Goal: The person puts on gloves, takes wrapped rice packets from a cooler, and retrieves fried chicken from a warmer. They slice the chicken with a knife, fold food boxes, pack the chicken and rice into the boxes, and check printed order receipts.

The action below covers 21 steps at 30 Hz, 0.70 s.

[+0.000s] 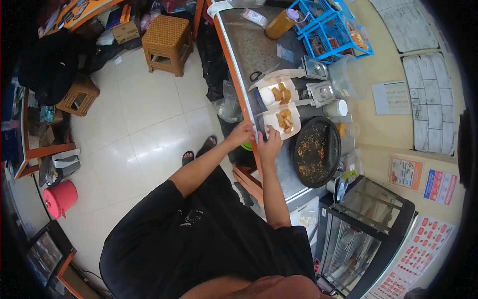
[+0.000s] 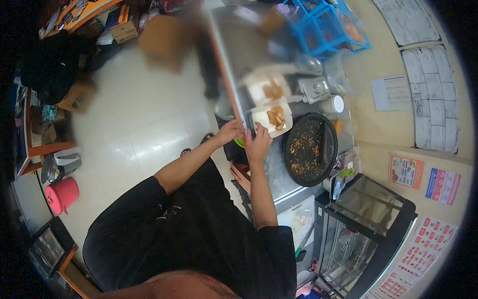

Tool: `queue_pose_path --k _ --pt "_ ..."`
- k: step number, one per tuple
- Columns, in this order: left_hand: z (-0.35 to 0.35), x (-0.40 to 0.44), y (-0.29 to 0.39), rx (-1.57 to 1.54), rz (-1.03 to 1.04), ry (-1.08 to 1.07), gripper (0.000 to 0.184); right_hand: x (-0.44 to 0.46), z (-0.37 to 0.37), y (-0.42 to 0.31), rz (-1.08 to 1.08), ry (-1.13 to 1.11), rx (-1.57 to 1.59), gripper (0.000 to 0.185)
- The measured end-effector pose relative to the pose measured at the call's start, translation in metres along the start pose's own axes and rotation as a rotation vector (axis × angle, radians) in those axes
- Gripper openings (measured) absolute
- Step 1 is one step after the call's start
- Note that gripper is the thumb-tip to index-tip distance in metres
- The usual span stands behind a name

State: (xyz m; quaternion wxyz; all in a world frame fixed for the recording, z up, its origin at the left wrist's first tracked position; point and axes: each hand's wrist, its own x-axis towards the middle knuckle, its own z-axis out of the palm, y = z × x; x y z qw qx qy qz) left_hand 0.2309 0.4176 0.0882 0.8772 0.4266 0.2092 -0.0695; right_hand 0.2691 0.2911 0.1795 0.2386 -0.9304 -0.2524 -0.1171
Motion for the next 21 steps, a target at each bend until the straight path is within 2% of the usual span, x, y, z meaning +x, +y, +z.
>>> queue_pose_path --k 1,3,5,6,9,10,13,14,15,17,20,21 --pt "0.0 0.011 -0.012 -0.042 0.044 -0.006 0.046 0.009 0.003 0.001 0.02 -0.039 0.02 0.029" --pt "0.003 0.021 -0.01 0.086 0.133 0.0 0.055 0.016 0.016 0.012 0.01 -0.076 0.035 0.026" --pt "0.015 0.02 0.012 0.235 0.167 0.03 0.059 0.021 0.024 0.022 0.022 -0.086 0.101 0.023" --pt "0.023 0.02 0.022 0.185 0.212 0.055 0.063 0.024 0.028 0.024 0.055 -0.026 0.229 0.016" --pt "0.017 0.04 0.03 0.585 0.159 0.012 0.062 0.031 0.027 0.023 0.016 0.048 0.255 0.01" --pt "0.019 0.046 0.029 0.637 0.187 0.028 0.059 0.032 0.028 0.023 0.094 0.037 0.289 0.007" --pt "0.014 0.058 0.014 0.836 0.391 0.069 0.057 0.03 0.036 0.041 0.111 -0.005 0.252 0.008" --pt "0.019 0.054 0.026 0.747 0.277 0.051 0.052 0.026 0.036 0.042 0.119 -0.028 0.263 0.009" --pt "0.015 0.066 0.006 0.617 0.508 0.071 0.049 0.026 0.039 0.045 0.128 -0.058 0.272 0.01" --pt "0.016 0.067 0.003 0.737 0.619 0.129 0.05 0.028 0.035 0.044 0.129 -0.077 0.277 0.011" --pt "0.02 0.055 0.029 0.712 0.273 0.049 0.056 0.035 0.025 0.036 0.104 -0.034 0.281 0.013" --pt "0.016 0.057 0.036 0.674 0.214 -0.005 0.057 0.035 0.025 0.035 0.119 -0.045 0.236 0.011"
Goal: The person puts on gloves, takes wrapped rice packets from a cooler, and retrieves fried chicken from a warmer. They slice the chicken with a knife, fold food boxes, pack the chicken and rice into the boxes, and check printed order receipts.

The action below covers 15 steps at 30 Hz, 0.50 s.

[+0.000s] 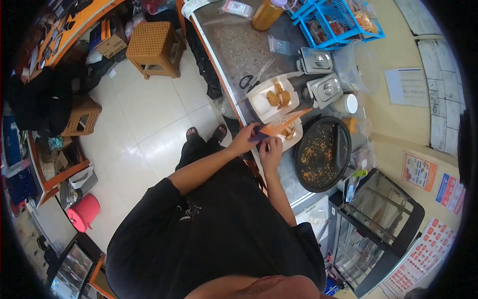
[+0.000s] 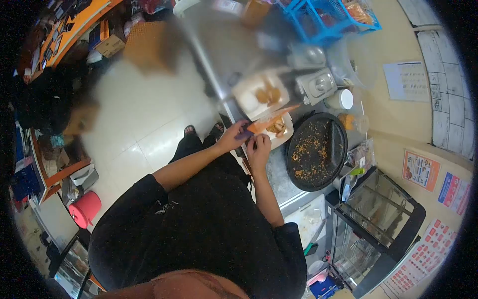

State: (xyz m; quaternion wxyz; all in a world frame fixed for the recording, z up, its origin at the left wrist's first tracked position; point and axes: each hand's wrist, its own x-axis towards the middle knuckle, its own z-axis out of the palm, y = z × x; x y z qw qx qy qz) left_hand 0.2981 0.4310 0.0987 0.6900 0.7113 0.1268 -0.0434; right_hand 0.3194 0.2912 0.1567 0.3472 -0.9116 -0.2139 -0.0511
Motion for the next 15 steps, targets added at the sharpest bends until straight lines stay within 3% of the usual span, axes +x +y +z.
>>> queue_pose_path --k 2,6,7,11,14,15 --pt "-0.006 0.0 -0.012 -0.086 -0.078 -0.134 0.059 -0.003 -0.001 0.0 0.04 -0.009 -0.09 0.009" --pt "-0.027 -0.003 -0.023 -0.09 0.018 -0.27 0.059 -0.004 0.009 0.006 -0.063 -0.04 -0.181 0.011" --pt "-0.028 -0.001 -0.022 -0.127 0.013 -0.241 0.045 0.003 0.009 0.006 -0.11 -0.024 -0.169 0.012" --pt "-0.055 0.009 -0.031 -0.28 -0.073 -0.141 0.016 0.019 0.013 0.015 -0.149 -0.061 -0.141 0.011" --pt "-0.101 0.013 -0.035 0.049 -0.332 -0.181 0.016 0.029 0.018 0.02 -0.181 -0.032 -0.17 0.009" --pt "-0.115 0.01 -0.037 -0.059 -0.216 -0.105 0.019 0.032 0.017 0.023 -0.162 -0.019 -0.171 0.008"
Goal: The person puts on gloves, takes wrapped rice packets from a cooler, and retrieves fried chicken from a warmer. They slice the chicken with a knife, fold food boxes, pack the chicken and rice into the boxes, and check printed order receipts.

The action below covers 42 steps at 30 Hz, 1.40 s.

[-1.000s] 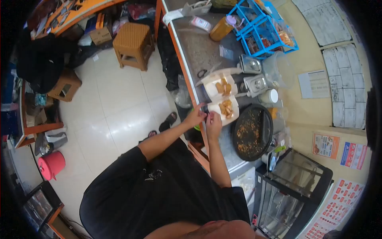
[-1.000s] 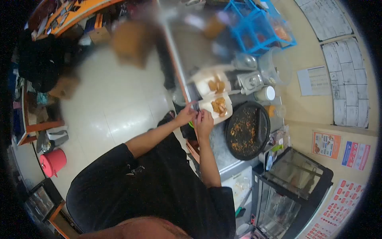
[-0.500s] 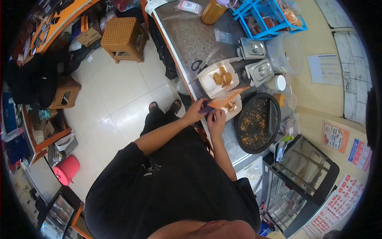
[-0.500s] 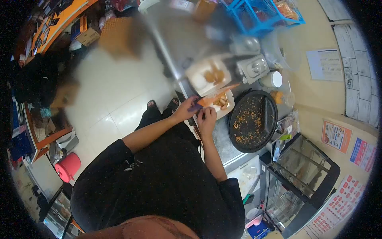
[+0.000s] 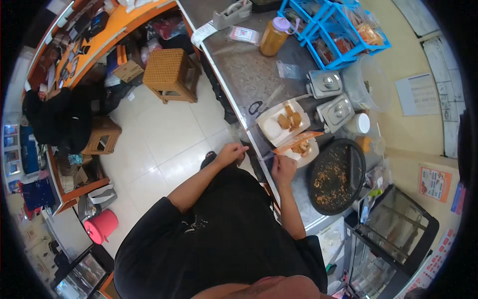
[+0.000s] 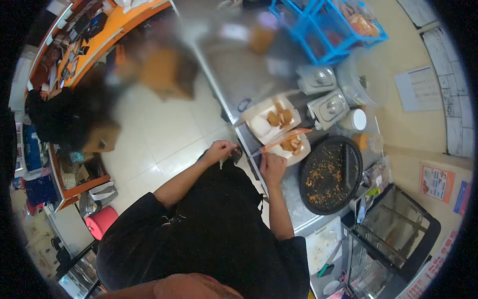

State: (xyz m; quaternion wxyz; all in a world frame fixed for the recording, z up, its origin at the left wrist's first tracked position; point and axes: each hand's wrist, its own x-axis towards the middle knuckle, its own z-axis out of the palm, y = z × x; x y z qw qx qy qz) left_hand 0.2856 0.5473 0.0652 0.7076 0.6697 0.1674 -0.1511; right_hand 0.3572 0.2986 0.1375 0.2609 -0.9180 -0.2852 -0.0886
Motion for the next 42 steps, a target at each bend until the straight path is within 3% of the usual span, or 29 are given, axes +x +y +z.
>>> queue_pose_path --k 3,5,7,8,9,10,13,14,19,21,23,25,26,27,28,29,30,31,32,34,36,38,42 --pt "-0.038 -0.004 -0.046 0.284 0.339 0.362 0.019 0.01 -0.009 0.011 0.047 0.041 -0.005 0.006" --pt "-0.098 -0.016 -0.075 0.498 -0.222 0.059 0.021 0.011 -0.014 0.018 0.062 0.074 -0.01 0.007" --pt "-0.133 -0.033 -0.066 0.546 -0.668 0.061 0.044 0.007 -0.026 0.016 0.118 0.13 0.026 0.011" --pt "-0.149 -0.043 -0.102 0.566 -0.554 0.171 0.05 0.005 -0.032 0.016 0.142 0.155 0.041 0.014" --pt "-0.158 -0.052 -0.148 0.585 -0.438 0.281 0.056 0.001 -0.036 0.017 0.351 0.226 0.236 0.018" --pt "-0.158 -0.061 -0.163 0.6 -0.495 0.239 0.061 0.003 -0.036 0.016 0.564 0.291 0.43 0.022" --pt "-0.166 -0.075 -0.149 0.399 -0.662 -0.052 0.07 0.05 -0.059 -0.012 0.524 0.6 0.398 0.024" --pt "-0.173 -0.071 -0.147 0.277 -0.777 0.07 0.066 0.066 -0.066 -0.018 0.522 0.59 0.376 0.024" --pt "-0.269 -0.024 -0.104 0.37 -0.978 -0.361 0.059 0.16 -0.078 -0.053 0.47 0.647 0.403 0.02" --pt "-0.313 -0.001 -0.08 0.388 -0.942 -0.483 0.05 0.218 -0.076 -0.095 0.395 0.648 0.439 0.018" --pt "-0.358 0.035 -0.089 0.464 -0.608 -0.597 0.045 0.261 -0.062 -0.122 0.355 0.608 0.515 0.018" --pt "-0.372 0.058 -0.054 0.523 -0.667 -0.491 0.058 0.294 -0.041 -0.152 0.423 0.401 0.546 0.019" --pt "-0.389 0.068 -0.054 0.063 -0.739 -0.428 0.057 0.312 -0.027 -0.166 0.427 0.266 0.546 0.019" --pt "-0.405 0.086 -0.091 0.314 -0.343 -0.445 0.048 0.331 -0.01 -0.177 0.431 0.144 0.548 0.019" --pt "-0.408 0.096 -0.042 0.471 -0.185 -0.243 0.043 0.346 0.011 -0.183 0.351 0.047 0.534 0.018" --pt "-0.411 0.112 -0.01 0.099 -0.333 -0.016 0.044 0.361 0.03 -0.196 0.364 -0.042 0.521 0.017" --pt "-0.418 0.132 0.03 0.166 -0.299 0.144 0.044 0.375 0.049 -0.21 0.381 -0.128 0.507 0.018" --pt "-0.424 0.146 0.06 0.007 -0.132 0.305 0.038 0.387 0.068 -0.218 0.379 -0.201 0.516 0.019" --pt "-0.437 0.172 0.062 0.029 0.145 0.402 0.039 0.395 0.095 -0.219 0.401 -0.267 0.552 0.02" --pt "-0.452 0.21 0.129 -0.039 0.194 0.507 0.04 0.414 0.144 -0.224 0.469 -0.352 0.566 0.024" --pt "-0.462 0.247 0.161 0.254 0.469 0.616 0.043 0.437 0.196 -0.224 0.36 -0.263 0.471 0.031" --pt "-0.463 0.269 0.169 0.34 0.37 0.55 0.048 0.469 0.234 -0.221 0.215 -0.169 0.451 0.037" --pt "-0.448 0.272 0.161 0.288 0.246 0.387 0.055 0.498 0.288 -0.208 0.172 -0.121 0.151 0.043"
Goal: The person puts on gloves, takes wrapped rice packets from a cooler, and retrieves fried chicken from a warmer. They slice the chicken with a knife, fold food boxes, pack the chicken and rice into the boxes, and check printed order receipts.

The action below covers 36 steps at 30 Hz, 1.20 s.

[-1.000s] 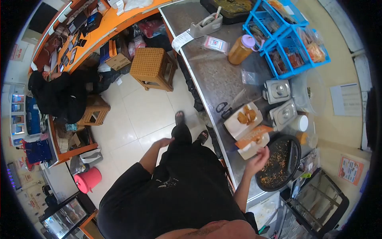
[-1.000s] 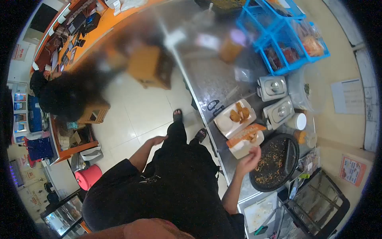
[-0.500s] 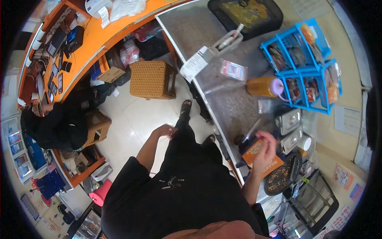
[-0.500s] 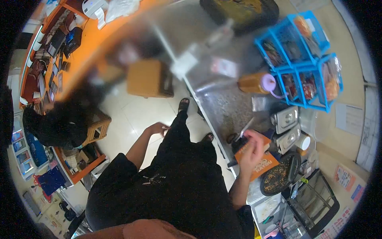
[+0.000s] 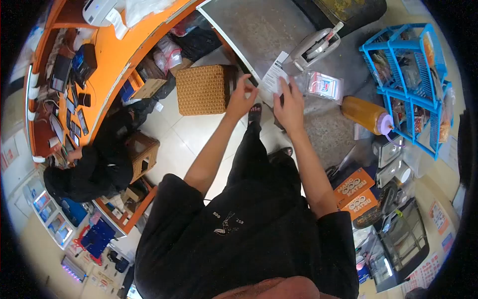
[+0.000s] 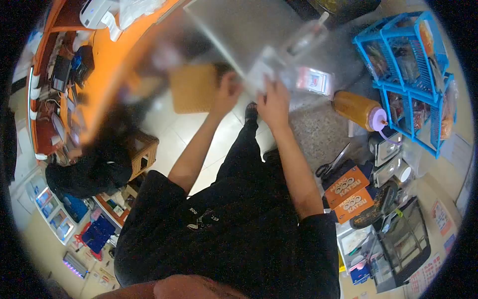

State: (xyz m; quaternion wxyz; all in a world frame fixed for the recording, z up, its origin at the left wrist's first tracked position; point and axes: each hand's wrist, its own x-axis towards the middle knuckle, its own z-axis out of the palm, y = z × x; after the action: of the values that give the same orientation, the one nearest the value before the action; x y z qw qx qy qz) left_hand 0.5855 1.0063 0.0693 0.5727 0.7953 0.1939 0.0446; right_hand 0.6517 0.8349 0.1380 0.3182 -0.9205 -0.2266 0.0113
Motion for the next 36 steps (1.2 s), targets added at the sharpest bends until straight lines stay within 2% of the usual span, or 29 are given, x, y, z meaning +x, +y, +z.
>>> queue_pose_path --k 3,5,10,13,16,19,20,23,30,32,36 --pt "0.003 -0.012 0.019 -0.085 -0.116 -0.041 0.056 0.007 0.009 0.008 0.074 0.032 -0.017 0.05" --pt "0.007 -0.015 0.021 -0.106 -0.104 -0.073 0.056 0.01 0.005 0.01 0.122 -0.009 -0.029 0.055" --pt "0.02 -0.011 0.032 -0.125 -0.097 -0.123 0.048 0.014 -0.006 0.017 0.077 0.004 -0.145 0.053" --pt "0.016 -0.006 0.037 0.288 0.142 -0.069 0.041 0.007 -0.005 0.008 0.082 -0.037 -0.182 0.05" --pt "0.009 0.0 0.043 0.481 0.197 -0.003 0.039 -0.001 0.001 0.013 0.053 -0.078 -0.17 0.049" --pt "0.005 0.027 0.033 0.481 0.479 -0.075 0.04 -0.003 0.002 0.017 0.028 -0.067 -0.149 0.046" --pt "0.001 0.034 0.037 0.468 0.513 -0.169 0.042 -0.005 0.002 0.016 0.024 -0.058 -0.141 0.045" --pt "0.0 0.045 0.038 0.686 0.561 -0.25 0.046 -0.008 0.001 0.016 0.06 -0.027 -0.109 0.044" --pt "-0.005 0.05 0.037 0.714 0.545 -0.358 0.064 -0.005 0.004 0.007 0.123 -0.004 -0.11 0.044" --pt "-0.004 0.049 0.034 0.703 0.548 -0.342 0.066 -0.004 0.006 0.012 0.146 0.064 -0.06 0.043" --pt "-0.002 0.048 0.032 0.714 0.538 -0.334 0.07 -0.008 -0.004 0.021 0.18 0.062 -0.057 0.041"
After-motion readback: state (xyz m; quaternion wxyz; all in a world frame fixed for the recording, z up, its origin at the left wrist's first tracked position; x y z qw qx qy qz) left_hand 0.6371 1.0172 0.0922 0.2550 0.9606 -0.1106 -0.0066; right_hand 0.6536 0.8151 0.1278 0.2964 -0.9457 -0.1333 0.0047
